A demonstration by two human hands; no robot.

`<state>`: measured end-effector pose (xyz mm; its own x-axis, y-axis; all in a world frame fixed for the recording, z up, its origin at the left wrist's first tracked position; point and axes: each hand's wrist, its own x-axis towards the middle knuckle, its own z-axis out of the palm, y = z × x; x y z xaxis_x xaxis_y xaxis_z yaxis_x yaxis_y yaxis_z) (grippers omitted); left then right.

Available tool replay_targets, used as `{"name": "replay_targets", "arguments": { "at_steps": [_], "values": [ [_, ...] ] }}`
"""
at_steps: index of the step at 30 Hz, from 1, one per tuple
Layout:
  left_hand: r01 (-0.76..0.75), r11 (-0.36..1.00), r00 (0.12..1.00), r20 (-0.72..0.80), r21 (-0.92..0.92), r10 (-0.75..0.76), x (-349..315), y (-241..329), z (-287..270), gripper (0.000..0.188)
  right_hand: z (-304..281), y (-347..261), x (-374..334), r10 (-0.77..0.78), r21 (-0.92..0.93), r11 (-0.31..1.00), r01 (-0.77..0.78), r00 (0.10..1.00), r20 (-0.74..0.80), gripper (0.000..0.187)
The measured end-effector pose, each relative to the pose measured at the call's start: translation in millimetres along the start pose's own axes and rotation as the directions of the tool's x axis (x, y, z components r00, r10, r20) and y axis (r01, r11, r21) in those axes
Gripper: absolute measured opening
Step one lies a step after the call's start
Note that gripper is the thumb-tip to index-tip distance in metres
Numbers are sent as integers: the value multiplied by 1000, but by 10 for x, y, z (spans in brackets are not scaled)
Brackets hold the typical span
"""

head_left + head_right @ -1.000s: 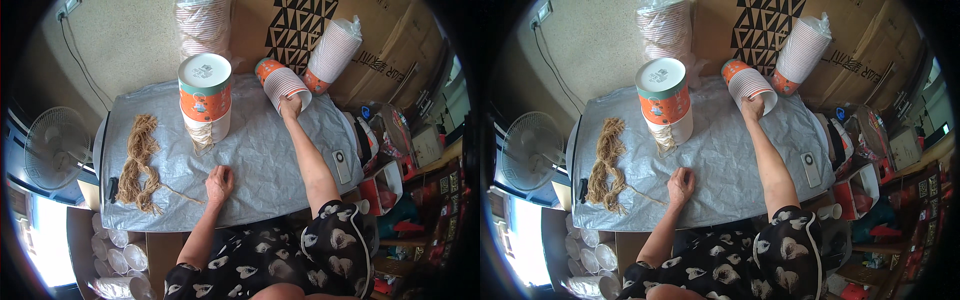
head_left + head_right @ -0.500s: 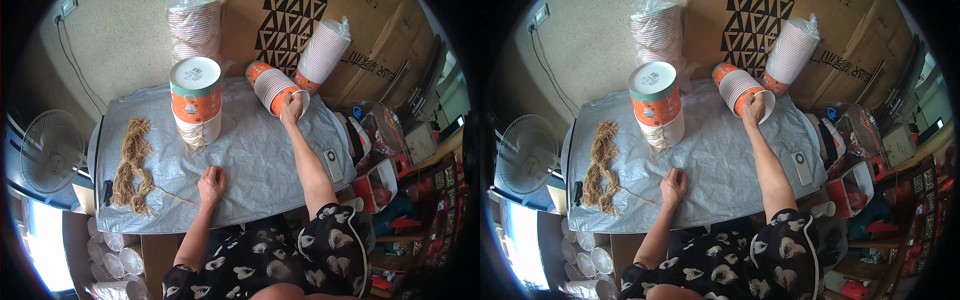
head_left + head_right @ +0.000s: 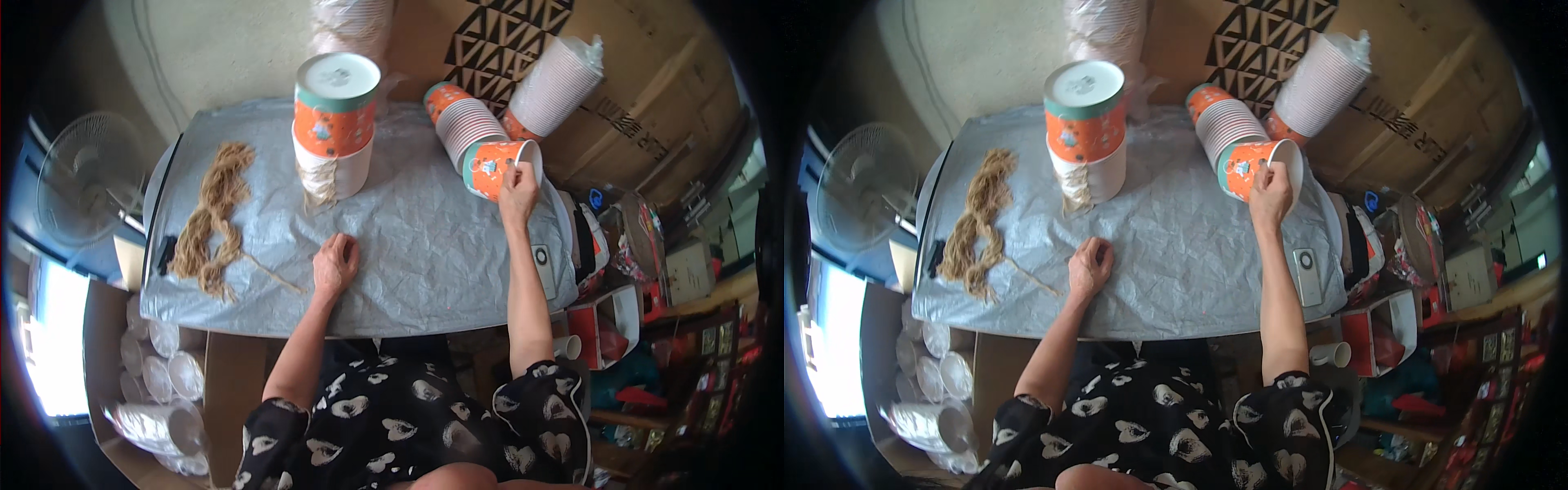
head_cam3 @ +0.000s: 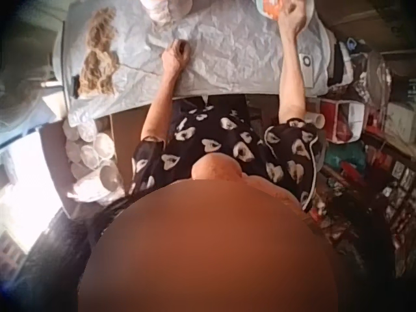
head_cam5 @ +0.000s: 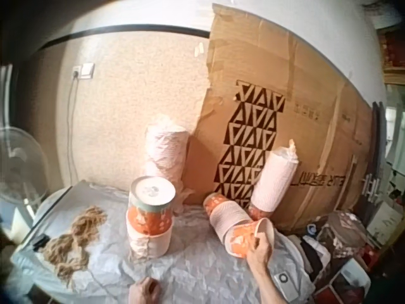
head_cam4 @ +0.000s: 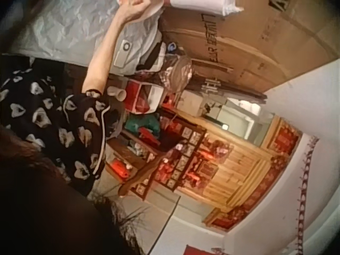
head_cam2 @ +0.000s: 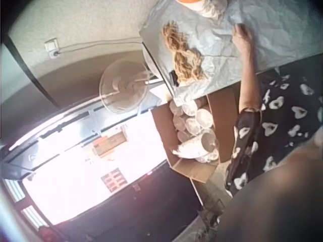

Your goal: Tying thin strings or ropes onto the rims of paper cups for packaging or carrying purposes.

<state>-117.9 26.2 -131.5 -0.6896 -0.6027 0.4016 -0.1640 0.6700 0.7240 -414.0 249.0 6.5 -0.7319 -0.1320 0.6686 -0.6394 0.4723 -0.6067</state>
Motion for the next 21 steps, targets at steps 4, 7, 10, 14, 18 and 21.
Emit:
{"name": "replay_targets", "arguments": {
  "at_steps": [4, 7, 10, 14, 18, 21],
  "values": [
    [-32, 999, 999, -28, 13, 32, -24, -15, 9, 9, -245, -769, -425, -228, 99, 972, 211, 950, 214, 13],
    [-107, 984, 994, 50, 143, 101, -132, 106, -64, 26, -224, -1054, -785, -480, 173, 877, 448, 805, 348, 9],
    [-95, 936, 994, 78, 340, 73, -509, 203, -118, 48, -92, -1169, -1167, -654, 305, 756, 580, 651, 385, 16],
    [-35, 893, 993, 118, 449, -20, -1027, 253, -305, 59, 35, -1282, -1527, -738, 360, 669, 650, 523, 427, 25],
    [-84, 936, 981, 193, 343, 17, -1421, 217, -547, 58, 72, -1381, -1797, -737, 382, 673, 634, 525, 426, 27],
    [-49, 999, 993, 109, 4, 48, -1510, 97, -912, 33, -12, -1585, -1973, -689, 339, 723, 602, 665, 289, 31]
  ]
}}
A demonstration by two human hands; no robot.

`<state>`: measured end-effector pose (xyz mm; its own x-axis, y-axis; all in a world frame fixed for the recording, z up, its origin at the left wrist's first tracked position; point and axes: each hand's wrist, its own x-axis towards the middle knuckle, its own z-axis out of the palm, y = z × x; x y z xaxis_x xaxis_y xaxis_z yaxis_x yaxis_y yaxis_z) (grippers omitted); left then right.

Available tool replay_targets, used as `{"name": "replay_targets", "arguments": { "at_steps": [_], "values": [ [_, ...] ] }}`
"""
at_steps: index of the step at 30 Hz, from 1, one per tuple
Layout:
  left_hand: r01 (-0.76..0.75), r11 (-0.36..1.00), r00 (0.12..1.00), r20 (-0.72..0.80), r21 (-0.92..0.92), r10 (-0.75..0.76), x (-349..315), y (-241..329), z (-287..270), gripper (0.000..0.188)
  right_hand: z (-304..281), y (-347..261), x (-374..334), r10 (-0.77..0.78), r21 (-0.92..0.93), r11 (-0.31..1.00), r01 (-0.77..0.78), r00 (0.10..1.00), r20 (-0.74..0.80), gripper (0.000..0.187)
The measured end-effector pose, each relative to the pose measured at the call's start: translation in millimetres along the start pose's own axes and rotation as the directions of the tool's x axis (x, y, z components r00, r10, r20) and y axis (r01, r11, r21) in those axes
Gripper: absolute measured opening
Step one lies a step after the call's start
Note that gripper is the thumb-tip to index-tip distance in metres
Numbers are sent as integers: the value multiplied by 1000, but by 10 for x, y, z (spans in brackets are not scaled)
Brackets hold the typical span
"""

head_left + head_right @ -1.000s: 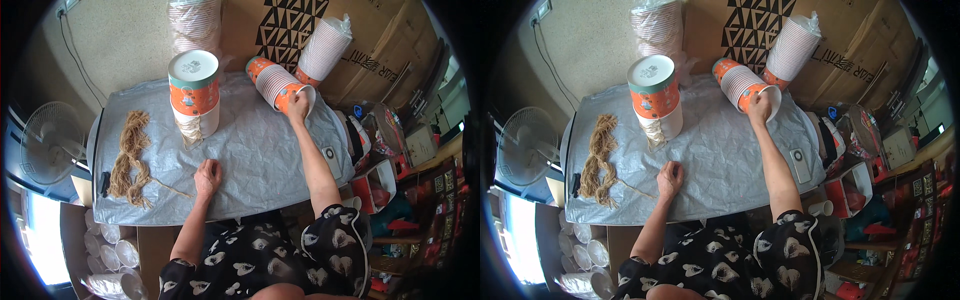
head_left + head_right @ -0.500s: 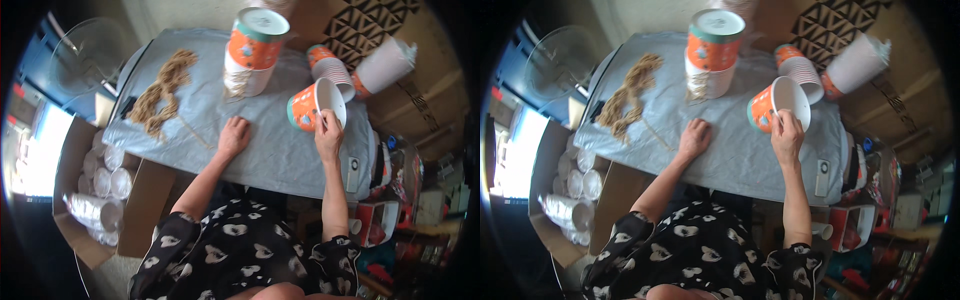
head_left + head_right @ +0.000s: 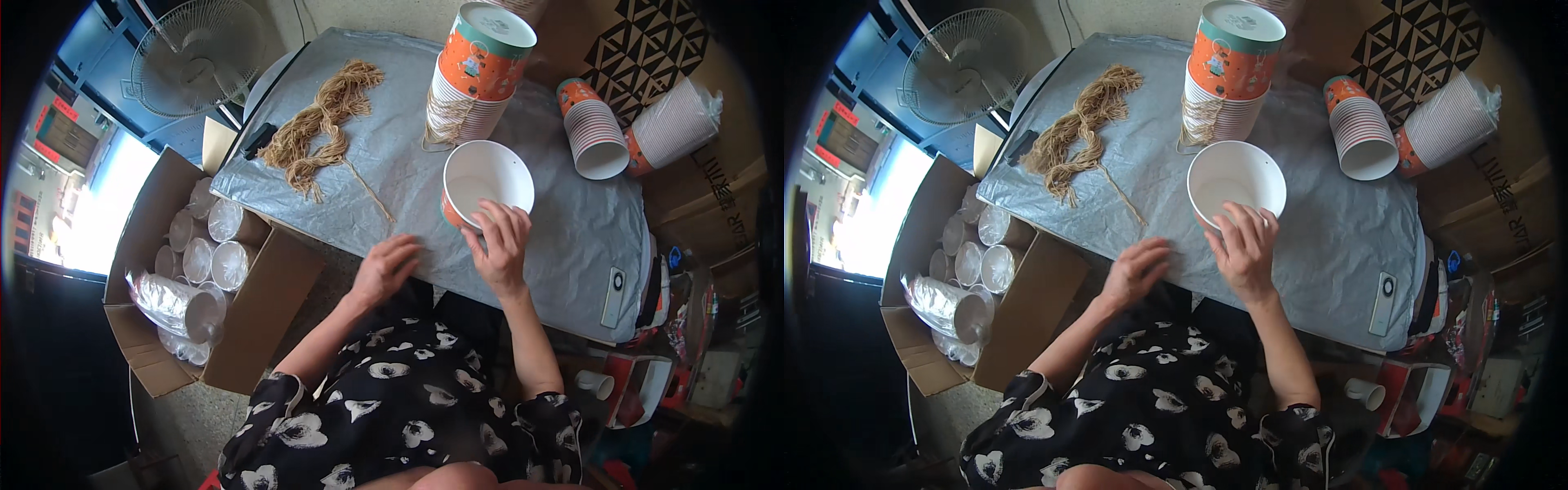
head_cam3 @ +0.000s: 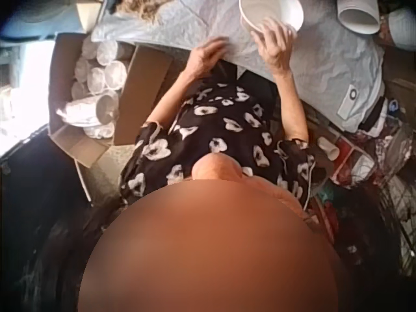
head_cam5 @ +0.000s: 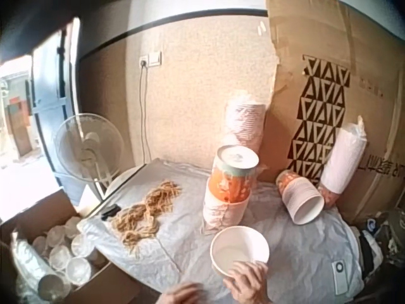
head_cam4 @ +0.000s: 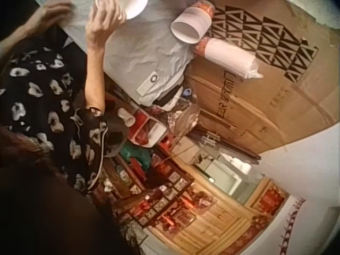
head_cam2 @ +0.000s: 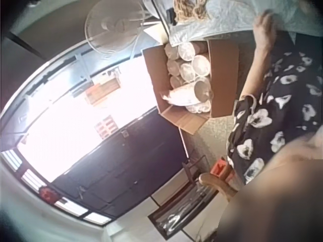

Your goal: Tying thin strings or ropes onto the rims of paper cups for packaging or carrying purposes.

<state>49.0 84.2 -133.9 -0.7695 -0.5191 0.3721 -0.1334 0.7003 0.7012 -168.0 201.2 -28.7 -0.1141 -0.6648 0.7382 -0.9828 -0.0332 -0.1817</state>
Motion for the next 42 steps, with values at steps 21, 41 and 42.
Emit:
{"name": "replay_targets", "arguments": {
  "at_steps": [21, 41, 42],
  "values": [
    [200, 976, 843, -523, 85, -127, 891, -1239, -540, 11, 2388, -564, 341, 465, 185, 839, -511, 851, 244, 16],
    [357, 918, 866, -430, 174, -255, 836, -1126, -612, 30, 2458, -513, 463, 528, 156, 749, -644, 723, 446, 12],
    [343, 922, 869, -433, 180, -239, 844, -1144, -595, 28, 2485, -494, 441, 531, 138, 757, -638, 725, 440, 12]
  ]
}}
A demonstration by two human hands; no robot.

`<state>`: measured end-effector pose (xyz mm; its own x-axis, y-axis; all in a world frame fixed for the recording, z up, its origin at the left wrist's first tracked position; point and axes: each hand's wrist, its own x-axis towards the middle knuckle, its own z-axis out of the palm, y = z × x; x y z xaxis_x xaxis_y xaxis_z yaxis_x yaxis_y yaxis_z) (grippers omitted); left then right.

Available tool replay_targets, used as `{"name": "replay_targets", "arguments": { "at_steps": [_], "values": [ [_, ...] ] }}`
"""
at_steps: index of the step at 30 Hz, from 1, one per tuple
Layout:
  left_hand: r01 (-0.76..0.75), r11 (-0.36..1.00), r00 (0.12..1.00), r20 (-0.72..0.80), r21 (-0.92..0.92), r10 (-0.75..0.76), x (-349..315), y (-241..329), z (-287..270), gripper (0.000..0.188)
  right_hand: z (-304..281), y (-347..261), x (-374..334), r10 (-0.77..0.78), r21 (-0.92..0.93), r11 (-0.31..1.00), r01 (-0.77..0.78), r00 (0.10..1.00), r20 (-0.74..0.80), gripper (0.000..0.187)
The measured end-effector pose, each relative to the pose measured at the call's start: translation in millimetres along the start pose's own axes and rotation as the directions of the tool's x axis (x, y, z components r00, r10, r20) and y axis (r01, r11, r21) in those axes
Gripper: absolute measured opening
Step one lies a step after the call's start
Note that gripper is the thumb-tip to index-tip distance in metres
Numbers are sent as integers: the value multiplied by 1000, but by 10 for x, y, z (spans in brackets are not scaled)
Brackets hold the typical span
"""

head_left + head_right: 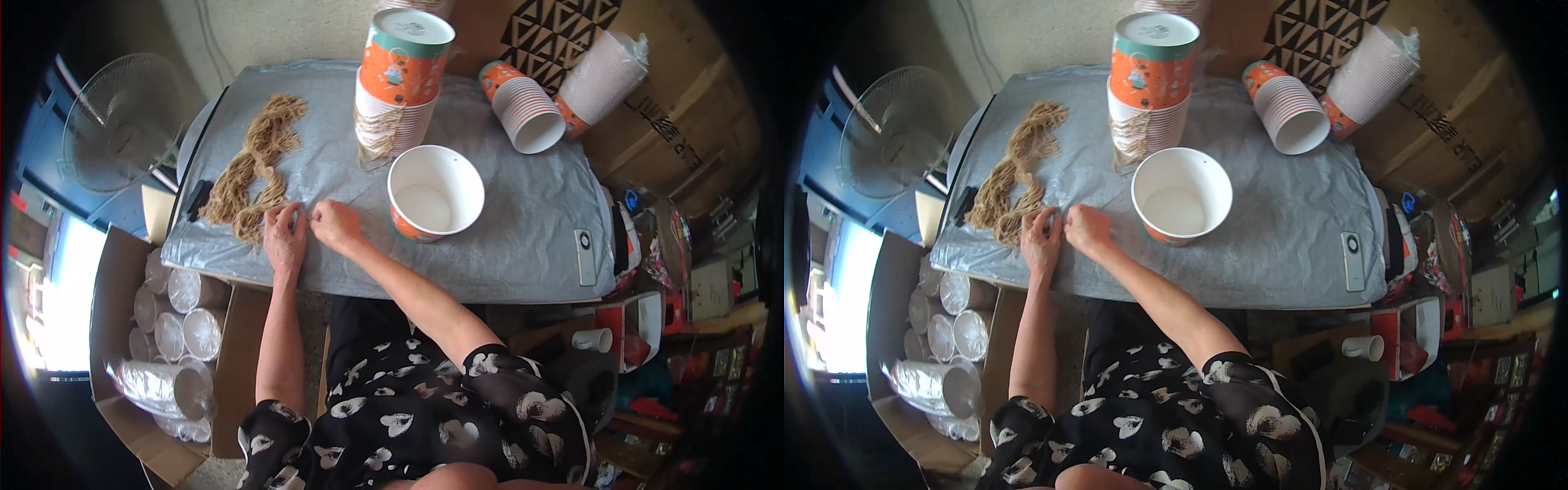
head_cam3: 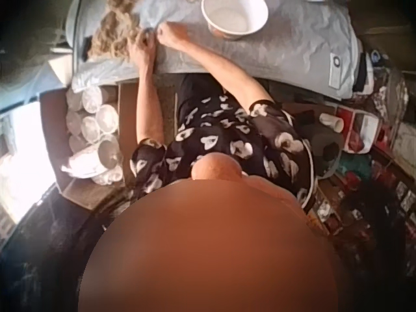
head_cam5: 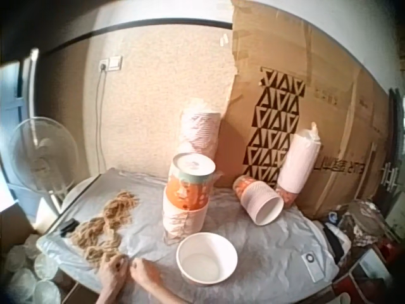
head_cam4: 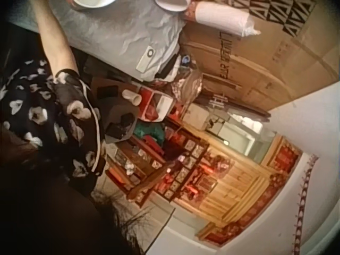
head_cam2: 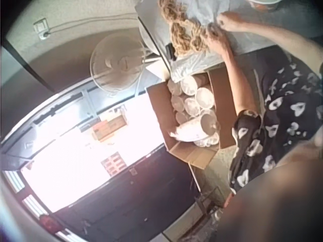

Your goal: Tying thin strings or ropes onto the rims of paper cups for packaging or carrying purposes.

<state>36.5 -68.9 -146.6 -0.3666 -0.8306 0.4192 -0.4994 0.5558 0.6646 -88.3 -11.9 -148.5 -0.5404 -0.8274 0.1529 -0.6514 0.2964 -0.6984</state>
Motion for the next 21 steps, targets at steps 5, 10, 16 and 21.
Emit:
{"name": "replay_targets", "arguments": {
  "at_steps": [5, 10, 16, 21],
  "values": [
    [-23, 1000, 999, -31, -6, 23, 10, 13, 12, 27, -106, 58, 94, 61, 80, 995, -65, 997, 47, 15],
    [19, 999, 1000, -13, -29, -19, 7, 40, -18, 29, -180, 168, 178, 104, 191, 970, -151, 966, 235, 16],
    [-13, 1000, 1000, -20, 17, 13, 2, 34, -52, 32, -144, 331, 225, -5, 371, 921, -117, 949, 314, 12],
    [-58, 998, 996, -62, 40, 61, -12, 76, 29, 34, -560, 310, 6, 50, 569, 717, -404, 843, 536, 13]
  ]
}}
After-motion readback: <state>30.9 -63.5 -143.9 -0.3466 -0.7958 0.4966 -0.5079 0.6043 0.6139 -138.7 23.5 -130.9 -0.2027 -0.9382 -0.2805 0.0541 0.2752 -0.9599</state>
